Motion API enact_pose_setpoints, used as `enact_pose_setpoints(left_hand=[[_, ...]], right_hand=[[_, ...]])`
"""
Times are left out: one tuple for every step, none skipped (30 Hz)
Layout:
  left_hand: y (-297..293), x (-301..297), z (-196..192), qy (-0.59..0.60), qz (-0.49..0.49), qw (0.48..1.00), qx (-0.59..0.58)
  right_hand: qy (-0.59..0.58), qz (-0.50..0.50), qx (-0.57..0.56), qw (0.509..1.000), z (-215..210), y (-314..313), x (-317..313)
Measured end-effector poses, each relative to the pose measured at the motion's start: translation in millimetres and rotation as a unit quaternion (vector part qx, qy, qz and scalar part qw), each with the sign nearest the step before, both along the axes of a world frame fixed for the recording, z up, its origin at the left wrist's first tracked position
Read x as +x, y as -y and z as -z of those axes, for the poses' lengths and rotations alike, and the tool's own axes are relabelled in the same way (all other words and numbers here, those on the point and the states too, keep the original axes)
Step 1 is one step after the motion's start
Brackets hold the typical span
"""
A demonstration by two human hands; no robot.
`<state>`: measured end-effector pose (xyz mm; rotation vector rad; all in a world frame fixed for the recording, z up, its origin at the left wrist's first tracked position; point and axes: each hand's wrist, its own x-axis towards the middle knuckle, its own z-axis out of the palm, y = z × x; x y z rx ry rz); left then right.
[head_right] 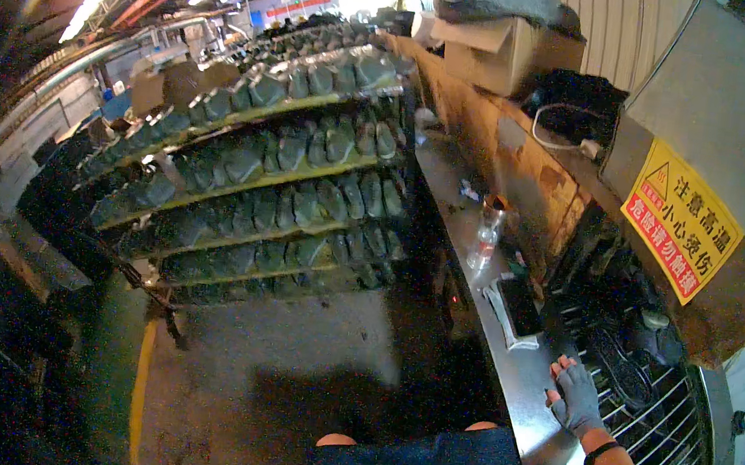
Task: Cleaning and inspecting black leather shoes at a shoe manufacturing station.
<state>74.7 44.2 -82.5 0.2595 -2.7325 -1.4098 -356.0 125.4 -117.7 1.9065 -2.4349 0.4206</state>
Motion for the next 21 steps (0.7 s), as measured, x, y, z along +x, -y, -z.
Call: enact_pose_setpoints(left_hand=[[1,0,-3,-0.011,-0.007,0.999,0.034],[2,1,-6,-0.022,-0.014,0.997,0.067],[1,3,-5,-0.026,-0.017,0.998,0.055],[-3,5,0,-0.040,-0.036,0.997,0.056],[-4,4,-2,-0.055,-0.052,0.995,0.057],[-4,3,-5,-0.059,-0.050,0.996,0.044],[-4,2,-10,0.024,-0.038,0.992,0.114],[-4,0,-17,0.106,-0.026,0.977,0.182],[-6,-2,-19,0.104,-0.026,0.980,0.170],[-7,-3,-18,0.125,-0.023,0.978,0.168],[-9,-4,-14,0.147,-0.021,0.975,0.166],[-12,-3,-7,0.145,-0.021,0.977,0.157],[-16,-1,4,0.114,-0.043,0.977,0.176],[-18,1,8,0.082,-0.063,0.975,0.196],[-16,2,13,0.083,-0.062,0.976,0.191],[-13,2,15,0.082,-0.059,0.976,0.194],[-14,2,16,0.083,-0.057,0.975,0.200],[-16,-1,17,0.086,-0.056,0.974,0.200],[-16,-5,15,0.133,-0.102,0.952,0.255],[-16,-10,16,0.179,-0.147,0.923,0.307],[-13,-11,27,0.187,-0.104,0.937,0.276]], right_hand=[[0.000,0.000,0.006,1.000,-1,-1,1],[-0.002,-0.003,-0.006,1.000,-1,-2,1],[-0.011,-0.009,-0.011,1.000,0,-4,2],[-0.019,-0.015,-0.017,1.000,1,-6,2],[-0.019,-0.010,-0.016,1.000,4,-8,2],[-0.022,-0.009,-0.030,0.999,6,-11,0],[-0.018,-0.020,-0.038,0.999,6,-12,1],[-0.016,-0.031,-0.046,0.998,8,-14,-1],[-0.026,-0.037,-0.056,0.997,10,-14,-2],[-0.028,-0.036,-0.068,0.997,13,-13,0],[-0.027,-0.027,-0.061,0.997,14,-13,3],[-0.026,-0.018,-0.054,0.998,14,-13,4],[-0.029,-0.015,-0.052,0.998,9,-16,8],[-0.029,-0.013,-0.059,0.998,4,-19,13],[-0.015,-0.008,-0.048,0.999,-1,-20,15],[-0.002,-0.001,-0.036,0.999,-7,-23,17],[0.020,0.000,-0.042,0.999,-11,-26,18],[0.023,0.002,-0.041,0.999,-9,-27,16],[0.022,0.000,-0.057,0.998,-6,-27,13],[0.022,-0.002,-0.071,0.997,-3,-29,10],[0.030,-0.005,-0.073,0.997,-6,-27,10]])
